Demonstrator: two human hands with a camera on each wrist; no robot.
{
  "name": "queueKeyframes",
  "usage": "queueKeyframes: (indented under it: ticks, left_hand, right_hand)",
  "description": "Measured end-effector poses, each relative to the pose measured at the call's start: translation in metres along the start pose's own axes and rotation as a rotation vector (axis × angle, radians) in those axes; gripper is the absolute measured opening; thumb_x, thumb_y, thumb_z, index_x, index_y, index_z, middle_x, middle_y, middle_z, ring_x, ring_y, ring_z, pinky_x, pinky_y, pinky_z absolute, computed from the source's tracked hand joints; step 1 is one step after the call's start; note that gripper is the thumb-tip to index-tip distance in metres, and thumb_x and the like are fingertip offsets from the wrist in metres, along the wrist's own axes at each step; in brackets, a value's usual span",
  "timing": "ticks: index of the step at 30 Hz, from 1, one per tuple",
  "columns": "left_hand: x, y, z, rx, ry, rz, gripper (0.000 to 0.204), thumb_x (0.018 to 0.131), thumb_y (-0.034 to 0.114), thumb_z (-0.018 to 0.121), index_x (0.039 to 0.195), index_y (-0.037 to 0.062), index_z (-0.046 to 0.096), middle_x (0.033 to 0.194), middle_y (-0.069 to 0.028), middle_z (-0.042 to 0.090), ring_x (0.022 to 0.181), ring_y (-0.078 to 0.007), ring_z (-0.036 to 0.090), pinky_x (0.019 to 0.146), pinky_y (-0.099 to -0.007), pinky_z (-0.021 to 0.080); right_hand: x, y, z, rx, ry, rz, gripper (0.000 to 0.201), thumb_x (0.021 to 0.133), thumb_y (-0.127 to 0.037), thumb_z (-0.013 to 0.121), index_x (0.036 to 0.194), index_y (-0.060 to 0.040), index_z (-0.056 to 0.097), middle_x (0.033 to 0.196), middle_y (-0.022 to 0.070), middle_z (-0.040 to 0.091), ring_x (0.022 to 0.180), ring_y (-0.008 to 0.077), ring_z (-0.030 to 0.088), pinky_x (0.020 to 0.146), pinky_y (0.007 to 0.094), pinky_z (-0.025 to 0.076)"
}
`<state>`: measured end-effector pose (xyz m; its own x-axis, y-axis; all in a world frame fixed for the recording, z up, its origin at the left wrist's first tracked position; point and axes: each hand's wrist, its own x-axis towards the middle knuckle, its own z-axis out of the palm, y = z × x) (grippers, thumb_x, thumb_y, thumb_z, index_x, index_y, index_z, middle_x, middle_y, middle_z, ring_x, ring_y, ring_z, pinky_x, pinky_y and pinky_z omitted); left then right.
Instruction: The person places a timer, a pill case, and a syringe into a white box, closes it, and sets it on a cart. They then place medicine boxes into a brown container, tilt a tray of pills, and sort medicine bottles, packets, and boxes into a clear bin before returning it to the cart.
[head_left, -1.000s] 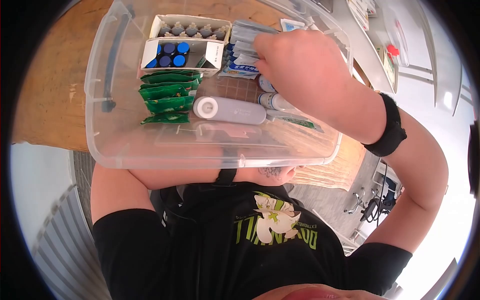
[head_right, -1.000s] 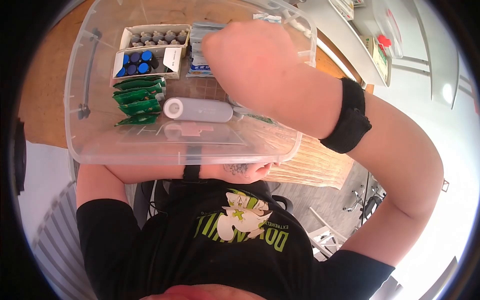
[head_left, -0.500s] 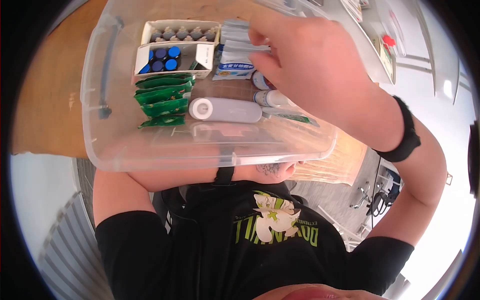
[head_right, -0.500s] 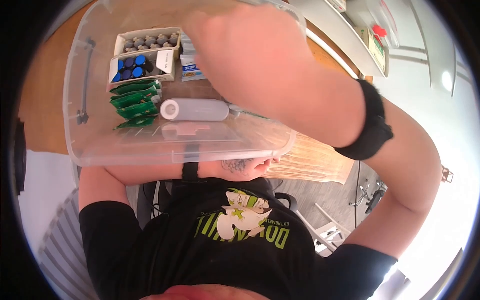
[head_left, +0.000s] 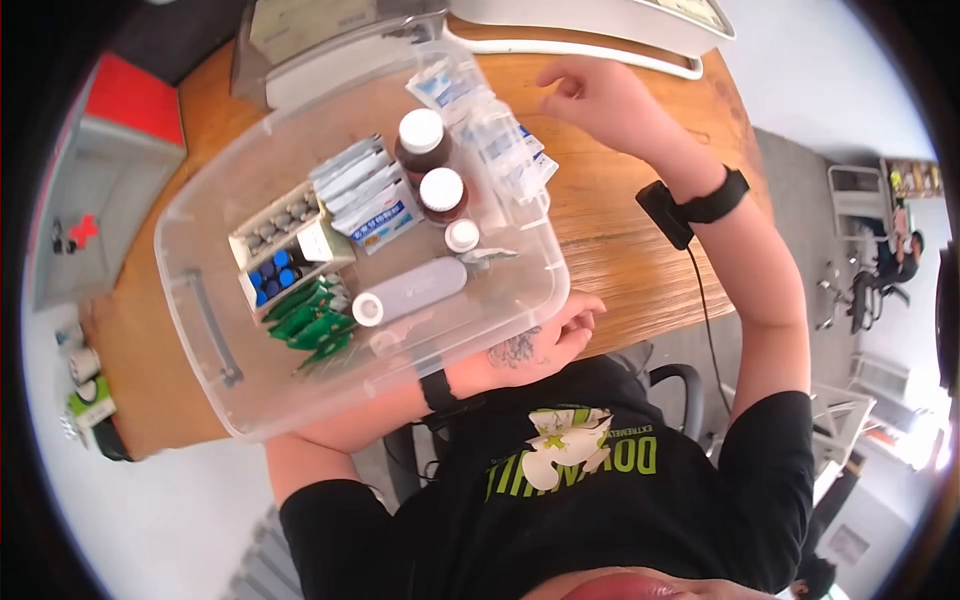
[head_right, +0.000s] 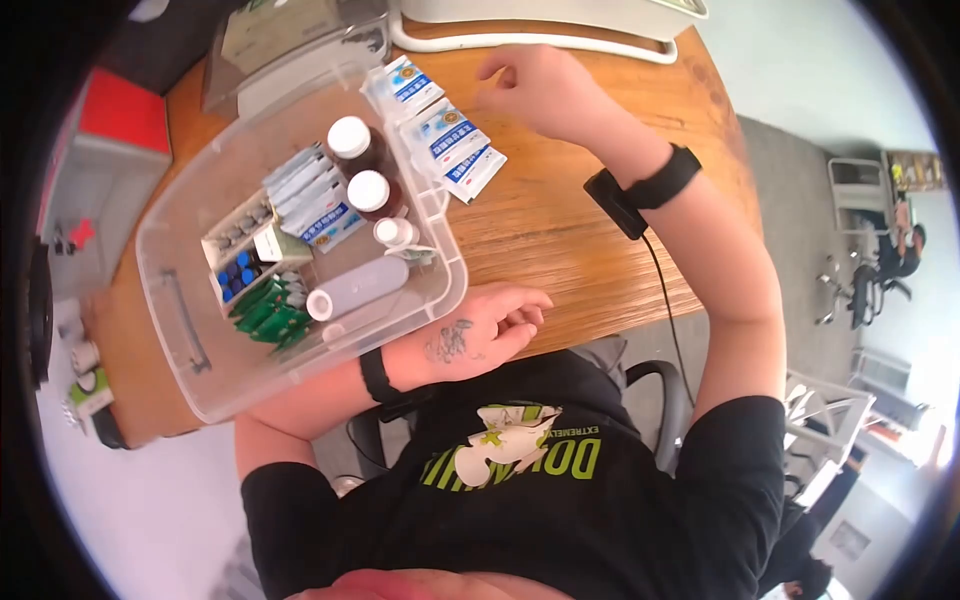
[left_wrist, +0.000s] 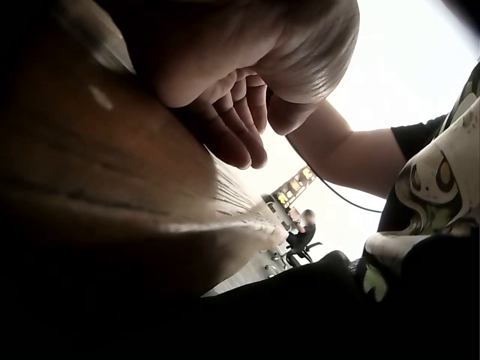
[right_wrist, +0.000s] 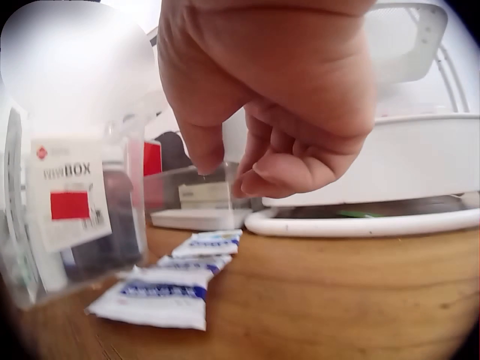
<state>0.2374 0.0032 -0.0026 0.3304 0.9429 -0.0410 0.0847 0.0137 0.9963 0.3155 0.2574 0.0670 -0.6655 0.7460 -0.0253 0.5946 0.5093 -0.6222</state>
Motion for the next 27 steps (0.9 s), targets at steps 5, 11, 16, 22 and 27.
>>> queueKeyframes:
  ticks: [5,11,16,22,27]
  left_hand:
    - [0.002,0.012,-0.004,-0.035,-0.052,-0.105,0.032,0.094,0.002,0.063,0.126,0.0026,0.062,0.105,-0.0097,0.07,0.089,-0.0169,0.069,0.08,-0.0307,0.057]
    - [0.003,0.009,-0.006,-0.016,-0.07,-0.144,0.033,0.093,0.001,0.063,0.127,0.0031,0.062,0.105,-0.0092,0.07,0.089,-0.0163,0.069,0.08,-0.0298,0.057]
    - [0.003,0.01,-0.008,0.003,-0.085,-0.137,0.034,0.093,0.001,0.064,0.127,0.0028,0.062,0.105,-0.0092,0.07,0.089,-0.0157,0.069,0.079,-0.0297,0.056]
    - [0.004,0.007,-0.009,0.005,-0.076,-0.097,0.035,0.092,-0.001,0.064,0.127,0.0014,0.062,0.106,-0.0092,0.07,0.088,-0.0151,0.07,0.078,-0.029,0.057]
    - [0.005,0.01,-0.008,-0.002,-0.072,-0.096,0.035,0.091,-0.003,0.063,0.126,0.0001,0.062,0.106,-0.0095,0.071,0.088,-0.0135,0.069,0.079,-0.0283,0.057]
  right_hand:
    - [0.018,-0.014,0.024,-0.111,-0.127,-0.044,0.053,0.084,-0.033,0.073,0.128,-0.0056,0.065,0.099,0.0125,0.072,0.086,0.0279,0.07,0.078,0.04,0.056]
    - [0.041,-0.017,0.06,-0.358,-0.149,-0.552,0.06,0.084,-0.036,0.072,0.138,-0.0114,0.06,0.148,0.0188,0.048,0.134,0.0379,0.049,0.104,0.0474,0.049]
    - [0.025,-0.015,0.068,-0.501,-0.262,-0.522,0.065,0.087,-0.042,0.069,0.146,-0.0198,0.055,0.162,0.0118,0.035,0.143,0.0365,0.04,0.107,0.0501,0.044]
    - [-0.04,0.009,0.045,-0.465,-0.199,-0.482,0.059,0.086,-0.031,0.072,0.14,-0.0129,0.059,0.158,0.0136,0.041,0.143,0.0394,0.039,0.113,0.0519,0.039]
    - [-0.077,0.02,0.014,-0.268,-0.069,-0.281,0.045,0.088,-0.019,0.068,0.131,-0.0076,0.064,0.13,0.0156,0.063,0.121,0.0352,0.058,0.098,0.0443,0.05]
